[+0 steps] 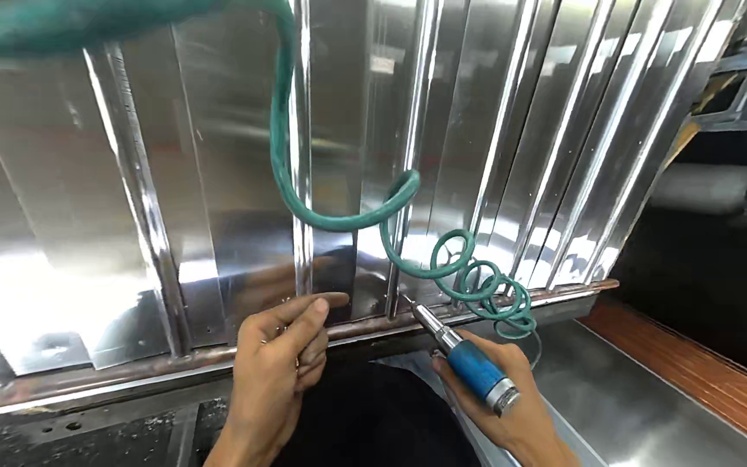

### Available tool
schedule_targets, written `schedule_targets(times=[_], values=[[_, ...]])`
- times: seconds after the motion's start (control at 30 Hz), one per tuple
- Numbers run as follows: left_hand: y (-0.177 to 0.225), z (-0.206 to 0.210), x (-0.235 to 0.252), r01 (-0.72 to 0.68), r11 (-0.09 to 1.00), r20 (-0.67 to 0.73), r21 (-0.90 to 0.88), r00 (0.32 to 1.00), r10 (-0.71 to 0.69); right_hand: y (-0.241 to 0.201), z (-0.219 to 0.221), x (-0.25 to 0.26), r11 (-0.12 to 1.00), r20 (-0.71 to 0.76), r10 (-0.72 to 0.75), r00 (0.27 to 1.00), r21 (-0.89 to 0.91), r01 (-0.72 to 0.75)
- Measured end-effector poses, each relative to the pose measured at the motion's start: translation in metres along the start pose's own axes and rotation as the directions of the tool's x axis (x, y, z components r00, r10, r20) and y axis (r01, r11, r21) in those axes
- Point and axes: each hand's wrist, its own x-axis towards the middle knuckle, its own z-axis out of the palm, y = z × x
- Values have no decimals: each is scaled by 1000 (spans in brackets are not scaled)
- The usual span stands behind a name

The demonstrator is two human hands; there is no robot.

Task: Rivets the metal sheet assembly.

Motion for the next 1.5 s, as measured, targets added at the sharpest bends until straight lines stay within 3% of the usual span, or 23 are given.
schedule_targets(times=[0.2,0.3,0.43,0.6,0.83,0.97,1.07,1.17,1.33,1.4,1.5], values=[[9,-13,2,-49,997,-5,-66,999,49,-21,-13,13,971,133,-42,990,-227,72],[4,-13,0,-35,996,15,-78,999,37,-26,-1,14,981,93,-101,990,-158,115],[5,-1,-2,-16,999,26,-31,1000,17,-24,17,6,915,82,-210,974,-334,225],[6,10,-5,-58,997,67,44,996,55,-2,-4,18,995,95,-97,991,10,96],[-4,25,-7,-25,994,112,109,994,13,-18,4,17,922,114,-147,983,-344,177],[1,34,-16,-82,990,144,114,987,65,-13,11,3,975,8,-99,995,-197,99],[-2,29,-23,-107,990,107,91,990,97,-5,8,-23,983,-131,-178,975,15,182],[-14,27,-32,-38,999,80,24,996,36,-21,-7,-52,964,-175,-205,963,137,230],[-47,49,-66,69,996,176,-62,983,-57,-55,-10,-87,918,-190,-209,959,300,260],[-64,62,-85,-12,1000,176,-8,984,14,-53,1,-99,891,-248,-250,936,320,322],[-92,73,-108,-251,961,178,114,957,229,-43,20,-120,877,-403,-301,864,240,417]])
